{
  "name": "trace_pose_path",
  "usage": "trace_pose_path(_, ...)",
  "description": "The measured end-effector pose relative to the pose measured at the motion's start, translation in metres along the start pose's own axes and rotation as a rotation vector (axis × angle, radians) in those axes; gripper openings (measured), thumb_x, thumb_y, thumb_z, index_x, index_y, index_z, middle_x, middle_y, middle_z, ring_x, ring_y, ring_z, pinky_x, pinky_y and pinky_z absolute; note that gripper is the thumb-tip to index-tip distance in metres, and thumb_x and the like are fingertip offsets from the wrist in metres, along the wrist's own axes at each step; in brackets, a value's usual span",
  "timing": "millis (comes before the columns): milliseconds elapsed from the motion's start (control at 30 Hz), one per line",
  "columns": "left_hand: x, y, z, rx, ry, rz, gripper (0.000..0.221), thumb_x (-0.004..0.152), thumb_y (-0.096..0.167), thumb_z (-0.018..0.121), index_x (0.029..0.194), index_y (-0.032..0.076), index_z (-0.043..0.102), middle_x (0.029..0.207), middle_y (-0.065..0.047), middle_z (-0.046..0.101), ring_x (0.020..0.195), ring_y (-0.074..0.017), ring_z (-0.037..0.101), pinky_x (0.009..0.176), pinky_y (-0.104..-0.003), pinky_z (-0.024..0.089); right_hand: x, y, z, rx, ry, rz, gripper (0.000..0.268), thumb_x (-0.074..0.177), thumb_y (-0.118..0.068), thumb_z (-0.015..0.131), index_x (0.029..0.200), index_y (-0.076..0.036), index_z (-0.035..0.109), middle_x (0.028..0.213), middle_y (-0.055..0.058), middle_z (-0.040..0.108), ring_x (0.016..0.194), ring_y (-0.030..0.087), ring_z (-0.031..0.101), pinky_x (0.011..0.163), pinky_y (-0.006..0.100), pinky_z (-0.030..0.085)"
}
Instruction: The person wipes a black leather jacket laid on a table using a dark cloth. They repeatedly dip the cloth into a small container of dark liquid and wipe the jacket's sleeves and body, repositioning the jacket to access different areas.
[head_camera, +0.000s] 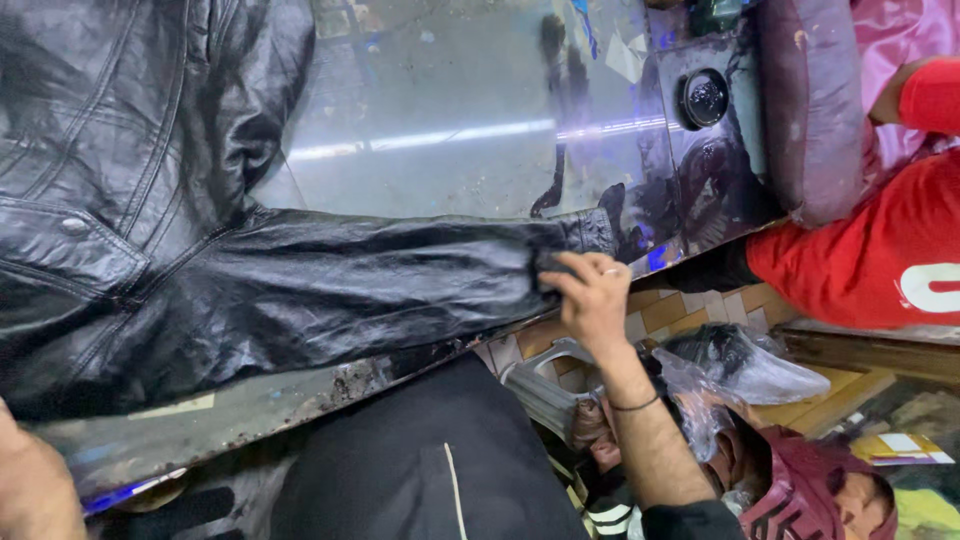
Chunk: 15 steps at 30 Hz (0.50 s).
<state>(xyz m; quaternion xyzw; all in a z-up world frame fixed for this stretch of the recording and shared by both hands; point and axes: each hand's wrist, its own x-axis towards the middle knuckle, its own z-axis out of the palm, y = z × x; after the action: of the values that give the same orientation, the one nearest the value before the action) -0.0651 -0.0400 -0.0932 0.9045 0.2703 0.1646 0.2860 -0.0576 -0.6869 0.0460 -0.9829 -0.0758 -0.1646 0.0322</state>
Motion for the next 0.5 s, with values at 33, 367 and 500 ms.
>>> trace_pose_path(33, 0.000, -0.001, 0.001, 0.021, -0.008, -0.015, 0.061, 0.115, 0.046, 0.049, 0.108, -0.011, 0.070, 0.097, -0.033, 0.066, 0.084, -0.0466, 0.064, 0.070, -0.054, 0.049, 0.003, 0.003, 0.002, -0.025, 0.025, 0.126, 0.032, 0.077, -0.002, 0.069, 0.099, -0.025, 0.077, 0.122, 0.000, 0.069, 0.110, 0.028, 0.060, 0.093, 0.046, 0.039)
trace_pose_path(367, 0.013, -0.015, -0.016, 0.154, -0.029, -0.082, 0.057, 0.112, 0.041, 0.052, 0.107, -0.012, 0.072, 0.092, -0.033, 0.069, 0.082, -0.0465, 0.065, 0.071, -0.054, 0.050, 0.009, -0.011, 0.012, -0.118, 0.133, 0.334, 0.035, 0.078, 0.002, 0.069, 0.103, -0.021, 0.078, 0.120, 0.000, 0.069, 0.111, 0.031, 0.060, 0.091, 0.046, 0.042)
trace_pose_path(500, 0.017, -0.021, -0.009, -0.112, 0.021, 0.076, 0.043, 0.109, 0.026, 0.057, 0.110, -0.015, 0.069, 0.101, -0.028, 0.073, 0.092, -0.0412, 0.069, 0.081, -0.050, 0.053, -0.003, -0.030, 0.004, 0.084, 0.114, 0.172, 0.032, 0.084, -0.001, 0.069, 0.110, -0.019, 0.075, 0.123, 0.004, 0.065, 0.114, 0.031, 0.059, 0.095, 0.047, 0.042)
